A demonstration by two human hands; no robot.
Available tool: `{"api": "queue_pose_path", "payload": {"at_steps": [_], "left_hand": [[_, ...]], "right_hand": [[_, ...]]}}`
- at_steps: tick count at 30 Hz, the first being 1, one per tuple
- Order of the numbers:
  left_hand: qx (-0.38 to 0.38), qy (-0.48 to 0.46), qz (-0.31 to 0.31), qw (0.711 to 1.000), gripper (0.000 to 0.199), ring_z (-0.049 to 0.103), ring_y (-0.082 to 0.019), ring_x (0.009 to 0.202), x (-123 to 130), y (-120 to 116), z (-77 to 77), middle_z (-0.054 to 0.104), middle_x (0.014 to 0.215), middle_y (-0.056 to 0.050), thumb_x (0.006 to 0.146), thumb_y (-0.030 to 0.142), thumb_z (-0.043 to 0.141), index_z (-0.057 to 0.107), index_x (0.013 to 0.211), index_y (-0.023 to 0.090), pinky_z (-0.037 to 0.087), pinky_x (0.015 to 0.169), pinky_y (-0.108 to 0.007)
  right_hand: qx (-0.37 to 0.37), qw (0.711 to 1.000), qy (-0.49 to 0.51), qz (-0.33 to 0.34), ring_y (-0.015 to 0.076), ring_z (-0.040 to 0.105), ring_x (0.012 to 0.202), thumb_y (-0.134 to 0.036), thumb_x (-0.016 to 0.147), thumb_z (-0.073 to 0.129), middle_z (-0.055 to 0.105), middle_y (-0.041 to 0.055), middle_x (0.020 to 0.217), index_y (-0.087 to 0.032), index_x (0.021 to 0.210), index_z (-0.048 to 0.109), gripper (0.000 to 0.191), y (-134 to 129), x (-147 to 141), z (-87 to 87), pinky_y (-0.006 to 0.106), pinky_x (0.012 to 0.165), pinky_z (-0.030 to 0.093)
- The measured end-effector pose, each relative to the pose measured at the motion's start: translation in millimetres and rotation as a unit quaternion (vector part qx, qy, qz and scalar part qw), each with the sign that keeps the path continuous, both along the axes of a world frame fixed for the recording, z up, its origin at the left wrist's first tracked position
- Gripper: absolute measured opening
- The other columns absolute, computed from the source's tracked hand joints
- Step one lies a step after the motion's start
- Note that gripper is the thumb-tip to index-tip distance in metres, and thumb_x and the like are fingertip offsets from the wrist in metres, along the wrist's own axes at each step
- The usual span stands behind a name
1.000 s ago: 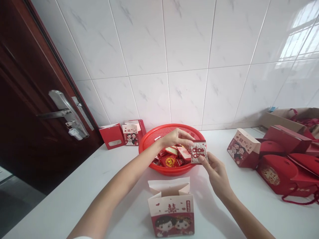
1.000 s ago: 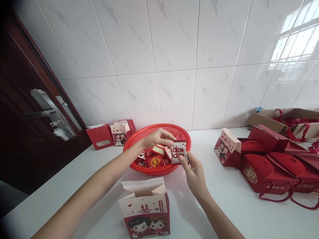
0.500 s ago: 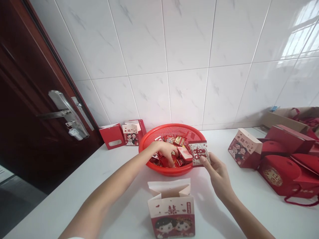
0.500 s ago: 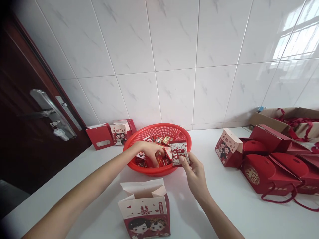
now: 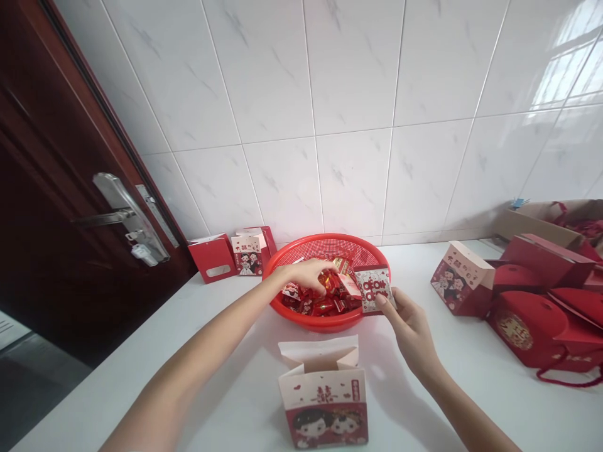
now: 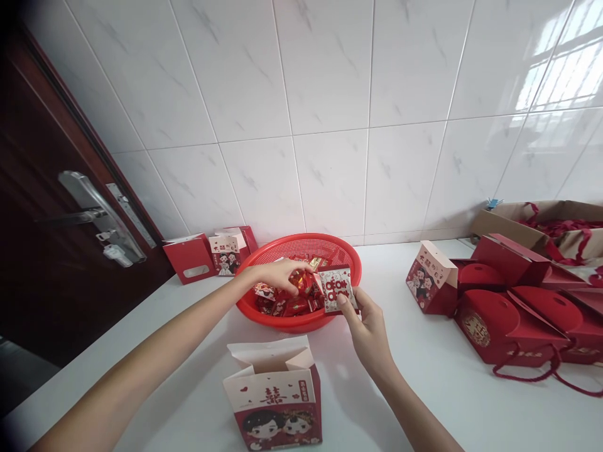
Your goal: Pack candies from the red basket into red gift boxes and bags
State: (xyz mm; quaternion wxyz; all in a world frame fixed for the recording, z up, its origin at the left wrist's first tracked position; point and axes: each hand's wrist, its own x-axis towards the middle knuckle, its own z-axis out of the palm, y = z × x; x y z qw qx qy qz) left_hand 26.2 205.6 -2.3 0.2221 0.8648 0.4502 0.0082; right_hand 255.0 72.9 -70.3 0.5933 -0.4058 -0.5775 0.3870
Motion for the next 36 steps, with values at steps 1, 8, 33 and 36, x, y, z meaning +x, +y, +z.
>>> {"api": "queue_pose_path", "payload": {"at_steps": [1, 8, 33, 36], "left_hand": [[0.008, -0.009, 0.004, 1.0, 0.063, 0.067, -0.025, 0.109, -4, 3, 1.9, 0.072, 0.123, -0.005, 0.065, 0.022, 0.079, 0.066, 0.127, 0.025, 0.05, 0.084, -0.026], [0.063, 0.024, 0.036, 0.997, 0.06, 0.06, -0.032, 0.126, -26, 11, 2.3, 0.066, 0.136, -0.01, 0.073, 0.037, 0.078, 0.062, 0.129, 0.022, 0.047, 0.1, -0.035], [0.153, 0.008, 0.109, 0.982, 0.018, 0.069, -0.026, 0.088, -29, 9, 6.4, 0.076, 0.092, -0.005, 0.069, 0.028, 0.067, 0.071, 0.085, 0.022, 0.048, 0.076, -0.031], [0.174, -0.031, 0.146, 0.973, 0.026, 0.069, -0.029, 0.101, -39, 12, 11.1, 0.077, 0.107, -0.008, 0.073, 0.03, 0.063, 0.073, 0.095, 0.02, 0.05, 0.088, -0.034]], "right_hand": [[0.0, 1.0, -0.002, -0.001, 0.0204, 0.054, 0.074, -0.059, 0.094, 0.057, 0.062, 0.0031, 0.078, -0.022, 0.082, 0.062, 0.038, 0, 0, 0.2, 0.032, 0.07, 0.05], [-0.004, 1.0, 0.003, -0.008, 0.0198, 0.055, 0.074, -0.059, 0.093, 0.059, 0.063, 0.003, 0.079, -0.022, 0.084, 0.063, 0.038, 1, 0, -1.3, 0.03, 0.07, 0.049], [-0.001, 1.0, 0.0, 0.003, 0.0212, 0.056, 0.077, -0.054, 0.096, 0.056, 0.065, 0.0039, 0.087, -0.025, 0.097, 0.066, 0.031, 3, 1, -6.5, 0.035, 0.077, 0.05], [0.001, 1.0, -0.001, -0.001, 0.0201, 0.054, 0.074, -0.054, 0.096, 0.057, 0.063, 0.0028, 0.083, -0.024, 0.089, 0.063, 0.031, 3, 1, -7.4, 0.035, 0.076, 0.051]]}}
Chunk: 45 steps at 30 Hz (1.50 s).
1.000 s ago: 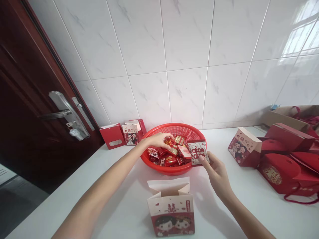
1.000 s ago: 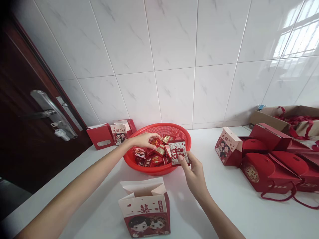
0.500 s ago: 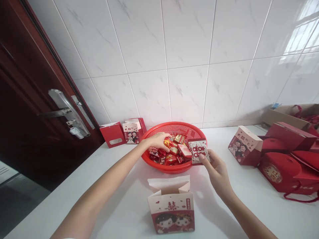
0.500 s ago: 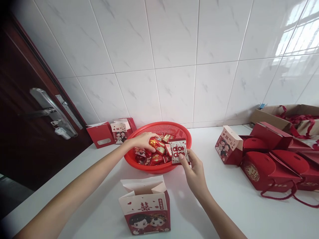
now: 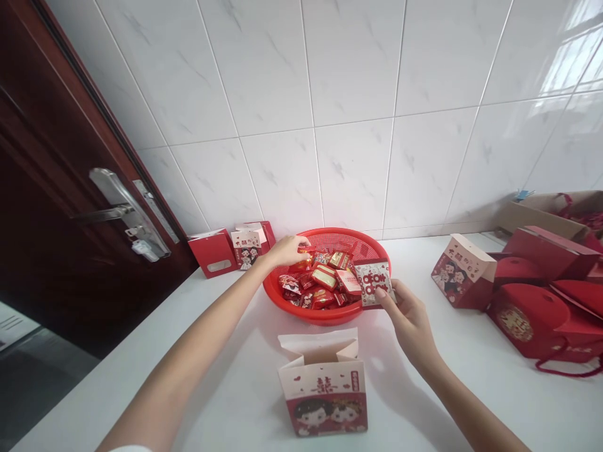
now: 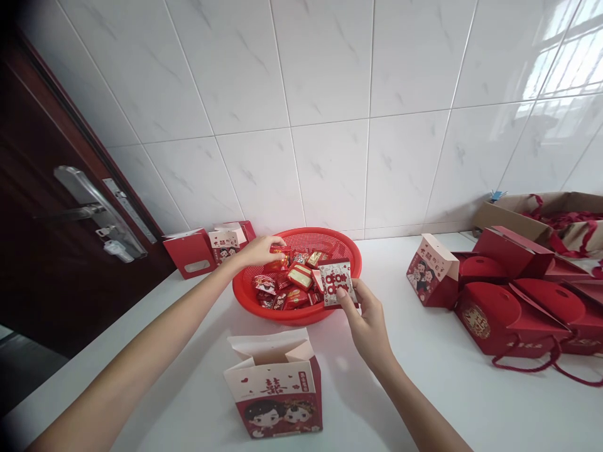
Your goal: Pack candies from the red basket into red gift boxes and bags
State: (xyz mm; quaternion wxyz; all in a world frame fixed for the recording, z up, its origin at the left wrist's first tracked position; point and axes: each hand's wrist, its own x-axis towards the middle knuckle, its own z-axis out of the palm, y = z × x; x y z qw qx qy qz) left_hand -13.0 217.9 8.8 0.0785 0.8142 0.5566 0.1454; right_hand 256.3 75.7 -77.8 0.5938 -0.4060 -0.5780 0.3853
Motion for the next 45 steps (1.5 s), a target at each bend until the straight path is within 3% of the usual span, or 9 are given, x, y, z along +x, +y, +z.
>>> {"api": "queue_pose_path", "payload": {"at_steps": [4, 11, 16, 21, 27, 34, 40, 45], "left_hand": [[0.006, -0.048, 0.02, 0.999, 0.033, 0.069, -0.031, 0.104, -10, 1, 3.8, 0.078, 0.106, -0.009, 0.072, 0.043, 0.067, 0.074, 0.094, 0.019, 0.052, 0.09, -0.036], [-0.005, -0.123, 0.005, 0.992, 0.048, 0.069, -0.03, 0.101, -9, -10, -2.2, 0.078, 0.103, -0.009, 0.072, 0.064, 0.066, 0.073, 0.088, 0.018, 0.052, 0.091, -0.038], [-0.013, -0.175, -0.024, 0.984, 0.04, 0.067, -0.025, 0.097, -2, -11, -4.9, 0.075, 0.099, -0.004, 0.073, 0.056, 0.067, 0.07, 0.09, 0.02, 0.051, 0.091, -0.035], [-0.035, -0.215, -0.044, 0.975, 0.028, 0.063, -0.02, 0.081, -1, -9, -3.0, 0.069, 0.082, -0.002, 0.071, 0.046, 0.067, 0.066, 0.078, 0.019, 0.051, 0.077, -0.032], [-0.05, -0.267, -0.059, 0.961, 0.037, 0.057, -0.016, 0.071, 5, -19, 1.3, 0.061, 0.073, 0.0, 0.07, 0.054, 0.069, 0.059, 0.073, 0.018, 0.047, 0.069, -0.03], [-0.06, -0.286, -0.103, 0.951, 0.04, 0.05, -0.013, 0.067, 33, -42, 12.0, 0.054, 0.069, 0.003, 0.072, 0.054, 0.074, 0.054, 0.07, 0.019, 0.043, 0.065, -0.028], [-0.04, -0.229, -0.155, 0.96, 0.026, 0.05, -0.014, 0.066, 40, -65, 30.0, 0.054, 0.068, 0.004, 0.081, 0.038, 0.067, 0.054, 0.069, 0.02, 0.043, 0.066, -0.029], [-0.052, -0.264, -0.158, 0.95, 0.026, 0.057, -0.016, 0.074, 33, -74, 44.9, 0.062, 0.077, 0.0, 0.08, 0.042, 0.068, 0.059, 0.076, 0.018, 0.047, 0.072, -0.03]], "right_hand": [[0.007, 1.0, -0.011, -0.012, 0.0194, 0.054, 0.071, -0.055, 0.096, 0.056, 0.062, 0.0025, 0.08, -0.024, 0.087, 0.063, 0.033, 0, 0, 0.5, 0.033, 0.07, 0.049], [0.011, 1.0, -0.013, -0.011, 0.0201, 0.056, 0.075, -0.055, 0.096, 0.057, 0.066, 0.0034, 0.085, -0.024, 0.098, 0.068, 0.033, 1, 0, 0.7, 0.032, 0.07, 0.048], [-0.003, 1.0, -0.001, 0.002, 0.0203, 0.055, 0.076, -0.055, 0.096, 0.057, 0.066, 0.0035, 0.087, -0.024, 0.097, 0.066, 0.032, 0, 0, 0.3, 0.033, 0.073, 0.049], [-0.009, 1.0, -0.007, 0.004, 0.0214, 0.055, 0.078, -0.056, 0.096, 0.056, 0.065, 0.0042, 0.088, -0.025, 0.094, 0.064, 0.032, -1, 1, 1.5, 0.036, 0.078, 0.05], [-0.004, 1.0, -0.025, -0.007, 0.0221, 0.056, 0.077, -0.058, 0.095, 0.054, 0.066, 0.0047, 0.086, -0.025, 0.093, 0.064, 0.035, -2, 0, 2.3, 0.034, 0.071, 0.049], [0.008, 1.0, -0.005, 0.004, 0.0233, 0.063, 0.081, -0.054, 0.093, 0.06, 0.071, 0.005, 0.09, -0.024, 0.093, 0.066, 0.03, 2, 1, 9.9, 0.034, 0.073, 0.051], [0.013, 0.993, -0.117, -0.018, 0.0254, 0.066, 0.079, -0.044, 0.092, 0.055, 0.07, 0.004, 0.078, -0.024, 0.08, 0.06, 0.024, 23, -1, 29.8, 0.036, 0.071, 0.051], [-0.005, 0.982, -0.185, 0.034, 0.0268, 0.071, 0.078, -0.027, 0.078, 0.064, 0.076, 0.0035, 0.079, -0.024, 0.079, 0.071, 0.007, 58, -1, 40.2, 0.037, 0.069, 0.053]]}}
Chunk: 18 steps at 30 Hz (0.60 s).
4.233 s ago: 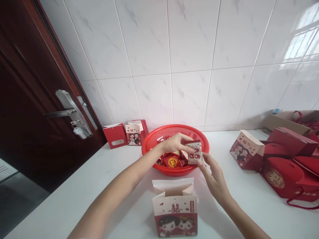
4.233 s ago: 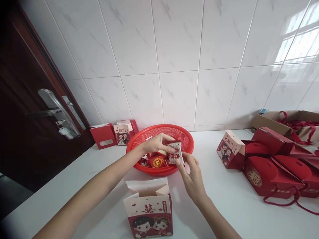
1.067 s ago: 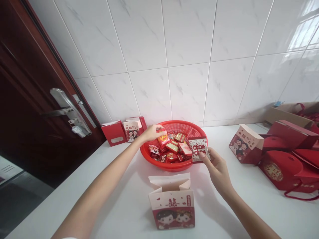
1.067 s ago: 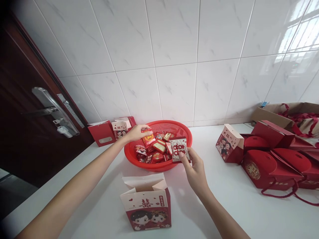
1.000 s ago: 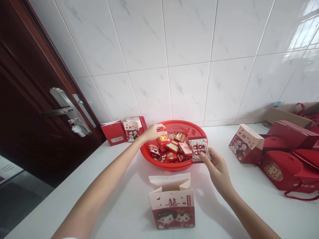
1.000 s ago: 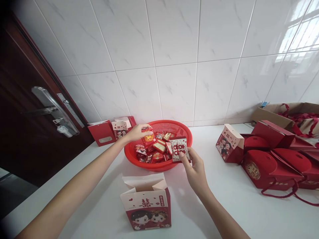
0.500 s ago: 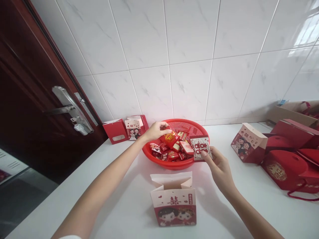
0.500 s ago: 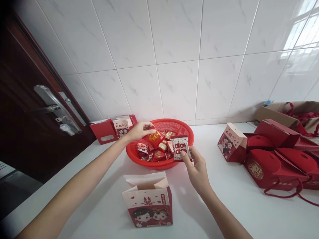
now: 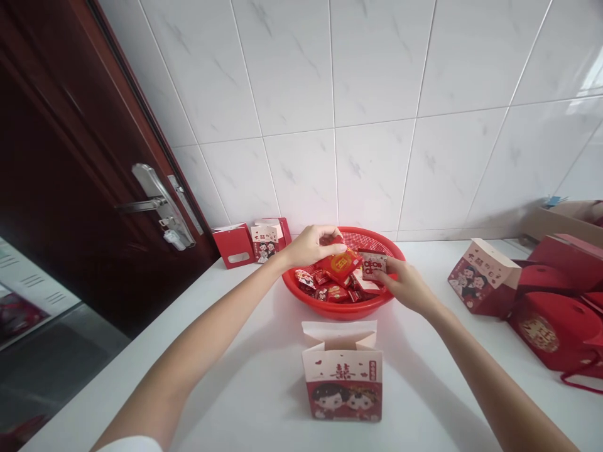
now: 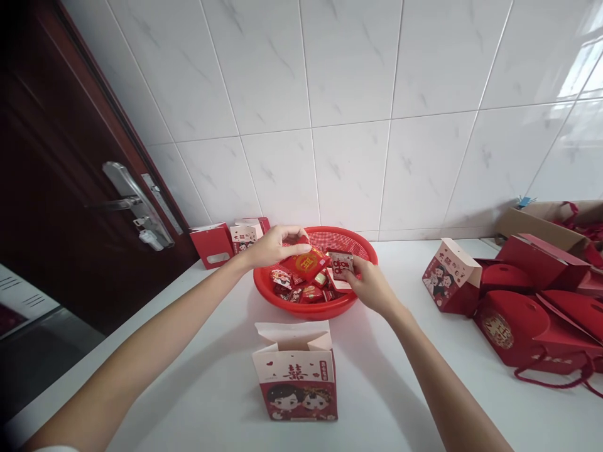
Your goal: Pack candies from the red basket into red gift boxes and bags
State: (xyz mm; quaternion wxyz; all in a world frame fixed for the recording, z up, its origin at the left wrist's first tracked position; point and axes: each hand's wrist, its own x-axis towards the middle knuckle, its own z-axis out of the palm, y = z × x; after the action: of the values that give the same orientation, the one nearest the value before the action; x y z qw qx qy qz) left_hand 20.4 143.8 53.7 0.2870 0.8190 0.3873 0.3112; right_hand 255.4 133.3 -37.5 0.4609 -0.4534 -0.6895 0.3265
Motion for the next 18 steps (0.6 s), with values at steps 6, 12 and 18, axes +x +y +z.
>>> {"api": "queue_pose_path", "payload": {"at_steps": [6, 12, 18], "left_hand": [[-0.024, -0.007, -0.017, 1.0, 0.027, 0.056, -0.014, 0.073, -1, 2, -6.9, 0.059, 0.076, 0.001, 0.083, 0.042, 0.069, 0.058, 0.075, 0.018, 0.045, 0.072, -0.029], [0.012, 0.009, -0.017, 1.0, 0.025, 0.056, -0.015, 0.076, 18, 14, -29.5, 0.06, 0.079, 0.002, 0.086, 0.042, 0.066, 0.058, 0.078, 0.019, 0.045, 0.074, -0.029], [0.011, 0.025, -0.013, 1.0, 0.027, 0.063, -0.019, 0.088, 24, 25, -33.5, 0.069, 0.091, -0.003, 0.087, 0.046, 0.064, 0.064, 0.09, 0.019, 0.05, 0.083, -0.032]], "right_hand": [[-0.056, 0.994, 0.065, 0.071, 0.027, 0.073, 0.079, -0.035, 0.076, 0.071, 0.078, 0.0038, 0.08, -0.023, 0.085, 0.075, 0.016, 15, -6, 3.2, 0.039, 0.072, 0.059], [-0.084, 0.985, 0.121, 0.088, 0.027, 0.074, 0.088, -0.052, 0.084, 0.068, 0.078, 0.0076, 0.093, -0.019, 0.095, 0.073, 0.035, 1, -1, 13.6, 0.038, 0.072, 0.06], [-0.088, 0.976, 0.129, 0.154, 0.0305, 0.074, 0.098, -0.044, 0.071, 0.084, 0.077, 0.0099, 0.108, -0.02, 0.116, 0.067, 0.054, 12, 3, 3.9, 0.046, 0.08, 0.063]]}}
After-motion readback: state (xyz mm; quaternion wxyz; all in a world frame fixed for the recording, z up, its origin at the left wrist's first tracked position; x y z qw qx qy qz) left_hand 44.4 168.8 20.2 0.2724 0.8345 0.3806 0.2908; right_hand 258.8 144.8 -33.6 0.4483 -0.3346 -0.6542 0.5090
